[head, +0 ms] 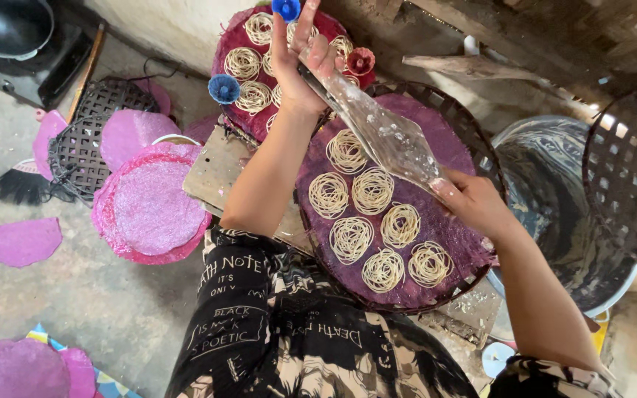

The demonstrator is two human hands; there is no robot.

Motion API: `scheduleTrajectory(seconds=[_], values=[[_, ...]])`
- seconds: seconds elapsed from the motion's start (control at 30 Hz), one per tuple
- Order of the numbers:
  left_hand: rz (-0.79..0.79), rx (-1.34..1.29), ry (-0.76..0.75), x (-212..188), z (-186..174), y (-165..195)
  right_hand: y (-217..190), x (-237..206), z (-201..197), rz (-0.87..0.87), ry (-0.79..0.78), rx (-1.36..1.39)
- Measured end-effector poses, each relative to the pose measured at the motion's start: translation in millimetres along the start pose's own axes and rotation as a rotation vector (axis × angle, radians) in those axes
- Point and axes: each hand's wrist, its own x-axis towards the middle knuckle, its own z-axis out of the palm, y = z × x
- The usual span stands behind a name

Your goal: The person scoops dough from a large bucket with an orange scraper and loads it into a handheld metal noodle press. They squeeze the press to extrude noodle strands onto round pink trays, forming nests, and place small colored cups on the trays as markers.

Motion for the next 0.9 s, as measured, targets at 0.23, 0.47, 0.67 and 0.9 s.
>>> scheduleTrajectory(seconds=[0.23, 0.47, 0.67, 0.9], values=[[-0.094, 0.081, 0.015, 31, 32, 11, 7, 4, 4, -0.104, 0.000, 0.378], [-0.113, 1.160, -0.743, -30, 118, -8, 2, -38, -6, -0.127, 0.106, 0.707], [0.367, 2.188, -0.280, -74, 177, -92, -2, -69, -29, -0.254, 0.236, 0.304], [0.625, 2.295, -0.816, -112, 259, -159, -53, -141, -129, -0.772, 0.802, -0.033]])
